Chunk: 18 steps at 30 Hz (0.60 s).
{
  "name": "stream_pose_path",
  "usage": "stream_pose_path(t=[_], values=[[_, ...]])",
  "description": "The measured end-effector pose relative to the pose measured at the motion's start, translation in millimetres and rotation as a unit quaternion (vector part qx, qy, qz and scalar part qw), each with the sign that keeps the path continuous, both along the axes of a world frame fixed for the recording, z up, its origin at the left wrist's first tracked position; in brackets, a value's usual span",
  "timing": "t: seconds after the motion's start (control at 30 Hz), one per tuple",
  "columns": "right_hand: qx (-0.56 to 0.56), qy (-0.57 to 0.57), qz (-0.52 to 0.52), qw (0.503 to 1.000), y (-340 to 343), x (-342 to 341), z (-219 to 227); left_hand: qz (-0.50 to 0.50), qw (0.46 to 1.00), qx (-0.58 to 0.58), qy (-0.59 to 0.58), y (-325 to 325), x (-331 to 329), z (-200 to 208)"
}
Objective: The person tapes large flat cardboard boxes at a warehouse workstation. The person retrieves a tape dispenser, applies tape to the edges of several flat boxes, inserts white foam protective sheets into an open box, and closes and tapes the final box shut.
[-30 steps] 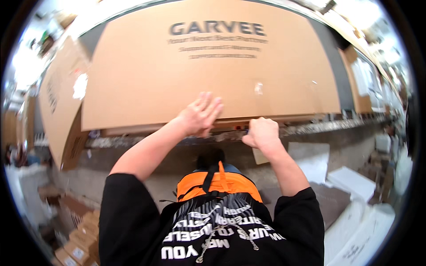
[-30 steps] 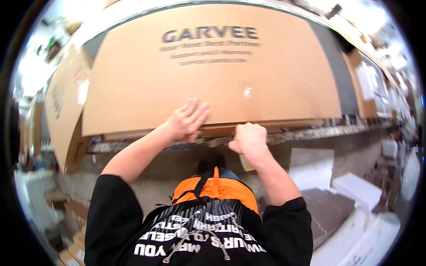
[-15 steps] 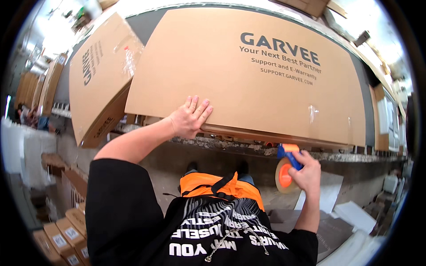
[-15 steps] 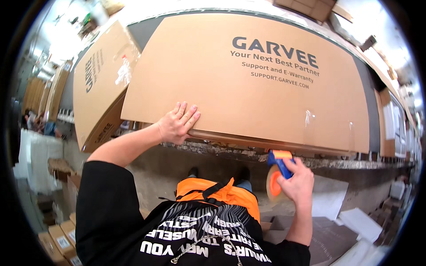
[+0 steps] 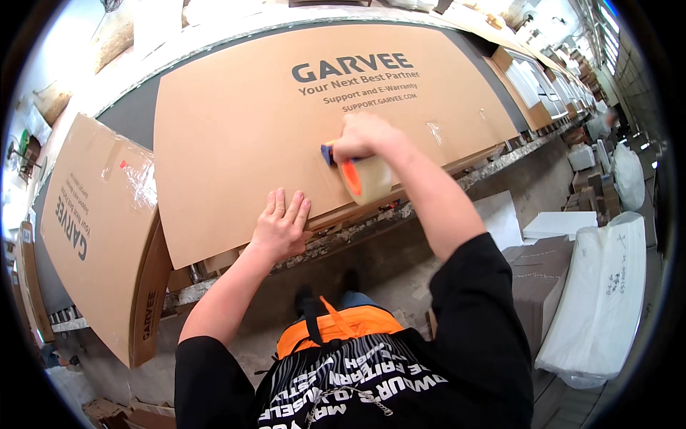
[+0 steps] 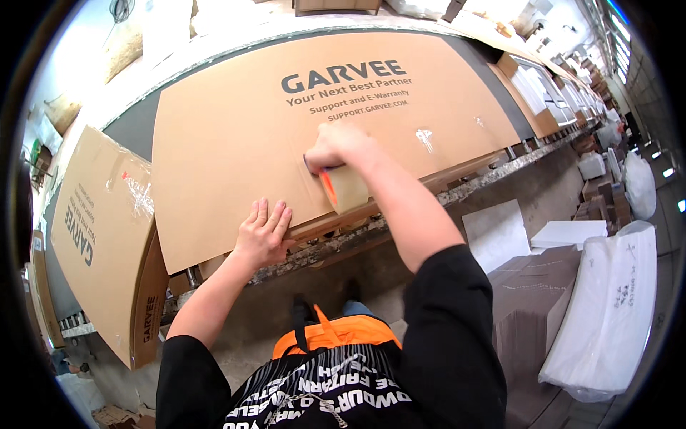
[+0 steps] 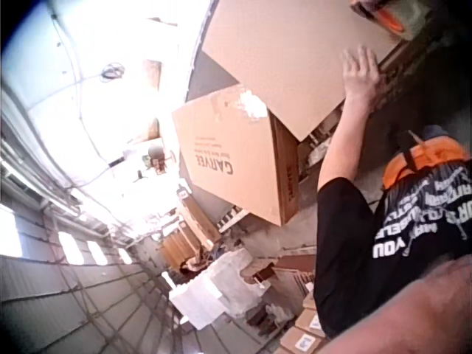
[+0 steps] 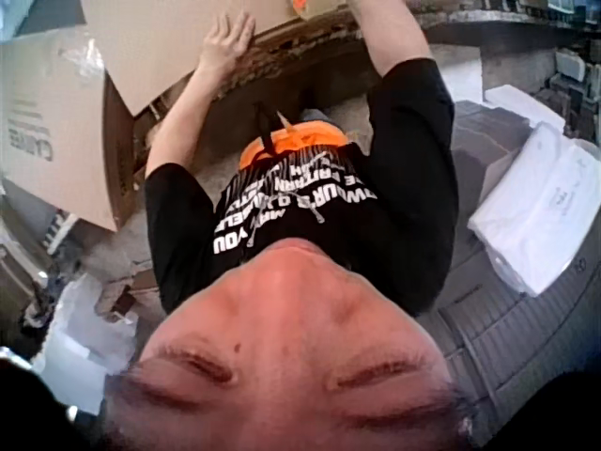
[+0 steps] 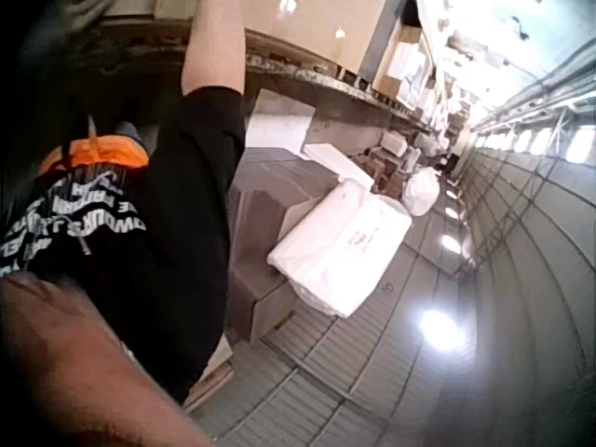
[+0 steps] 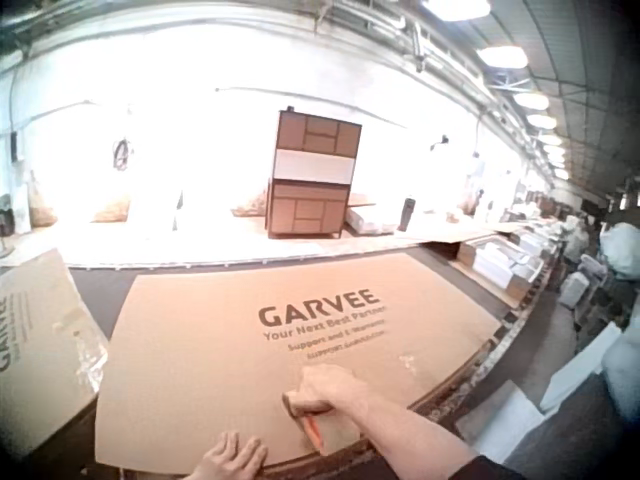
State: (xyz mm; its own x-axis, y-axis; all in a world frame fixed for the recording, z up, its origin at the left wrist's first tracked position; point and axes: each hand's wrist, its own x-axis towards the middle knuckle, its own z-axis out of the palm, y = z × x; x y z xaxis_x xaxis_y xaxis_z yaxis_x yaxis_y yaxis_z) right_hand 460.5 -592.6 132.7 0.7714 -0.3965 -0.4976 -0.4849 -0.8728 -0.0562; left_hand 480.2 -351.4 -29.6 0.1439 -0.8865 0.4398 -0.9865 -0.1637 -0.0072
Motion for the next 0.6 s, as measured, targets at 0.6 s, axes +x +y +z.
stream_pose_path(t=[0.6], values=[[0.014,0.066,0.043,0.997,105,-110,-103,0.024,0.996,0.003,0.091,59,10,17]])
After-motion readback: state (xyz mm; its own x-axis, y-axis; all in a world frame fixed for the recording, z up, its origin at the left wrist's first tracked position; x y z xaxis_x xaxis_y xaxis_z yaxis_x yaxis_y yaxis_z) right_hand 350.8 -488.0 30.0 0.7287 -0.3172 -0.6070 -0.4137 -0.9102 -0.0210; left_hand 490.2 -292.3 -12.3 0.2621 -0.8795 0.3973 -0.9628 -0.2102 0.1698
